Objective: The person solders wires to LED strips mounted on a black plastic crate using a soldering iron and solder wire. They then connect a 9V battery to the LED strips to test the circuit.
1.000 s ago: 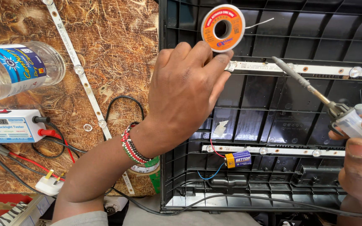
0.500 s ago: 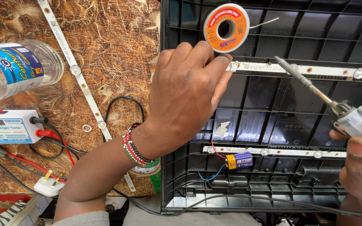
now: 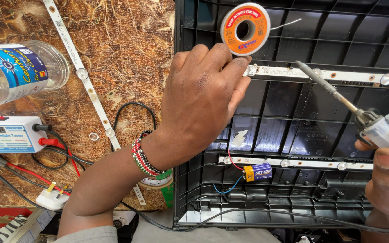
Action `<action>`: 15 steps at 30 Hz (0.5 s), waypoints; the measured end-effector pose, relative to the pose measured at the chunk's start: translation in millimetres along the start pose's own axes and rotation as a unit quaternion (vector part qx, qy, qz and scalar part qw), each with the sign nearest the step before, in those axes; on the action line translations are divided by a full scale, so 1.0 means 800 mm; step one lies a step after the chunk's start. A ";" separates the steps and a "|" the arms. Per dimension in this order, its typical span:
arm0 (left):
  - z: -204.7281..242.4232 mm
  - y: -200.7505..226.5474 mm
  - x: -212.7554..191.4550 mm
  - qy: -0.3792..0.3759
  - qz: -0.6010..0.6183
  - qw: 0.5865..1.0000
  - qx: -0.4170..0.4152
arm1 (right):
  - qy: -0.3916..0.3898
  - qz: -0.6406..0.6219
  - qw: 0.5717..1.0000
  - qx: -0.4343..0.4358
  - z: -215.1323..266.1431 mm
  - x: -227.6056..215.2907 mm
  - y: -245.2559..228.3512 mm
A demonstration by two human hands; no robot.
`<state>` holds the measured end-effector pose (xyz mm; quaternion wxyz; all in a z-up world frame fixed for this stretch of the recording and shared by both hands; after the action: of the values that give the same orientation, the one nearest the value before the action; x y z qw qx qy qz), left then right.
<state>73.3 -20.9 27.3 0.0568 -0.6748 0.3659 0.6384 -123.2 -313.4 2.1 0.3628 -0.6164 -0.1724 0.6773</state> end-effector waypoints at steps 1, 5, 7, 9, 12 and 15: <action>0.000 0.000 0.000 0.000 0.000 1.000 0.000 | 0.000 0.000 1.000 0.000 -0.001 0.000 0.000; 0.000 0.000 0.001 -0.005 0.003 1.000 -0.003 | -0.003 -0.003 1.000 -0.012 0.000 0.000 0.007; 0.000 -0.001 0.002 -0.005 0.006 1.000 -0.005 | -0.002 -0.015 1.000 -0.011 -0.001 0.000 0.004; 0.001 -0.001 0.003 -0.003 0.000 1.000 -0.003 | -0.001 0.005 1.000 -0.002 -0.003 0.001 -0.008; 0.000 -0.001 0.001 -0.002 0.014 1.000 -0.004 | 0.015 -0.017 1.000 0.019 -0.001 0.001 -0.008; 0.001 -0.001 0.003 -0.008 0.001 1.000 -0.002 | -0.001 0.012 1.000 -0.006 -0.003 -0.001 -0.005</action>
<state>73.1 -20.7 24.7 0.0576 -0.6697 0.3648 0.6442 -120.1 -311.8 5.4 0.3505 -0.6200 -0.1691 0.6813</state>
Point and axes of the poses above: each hand's wrist, its own z-axis away from the middle knuckle, its own x-axis out of the palm, y = z × x, the point moved 8 cm from there along -z, towards the middle knuckle, and after that the axes turned 3 degrees about z, right-handed, at the moved point
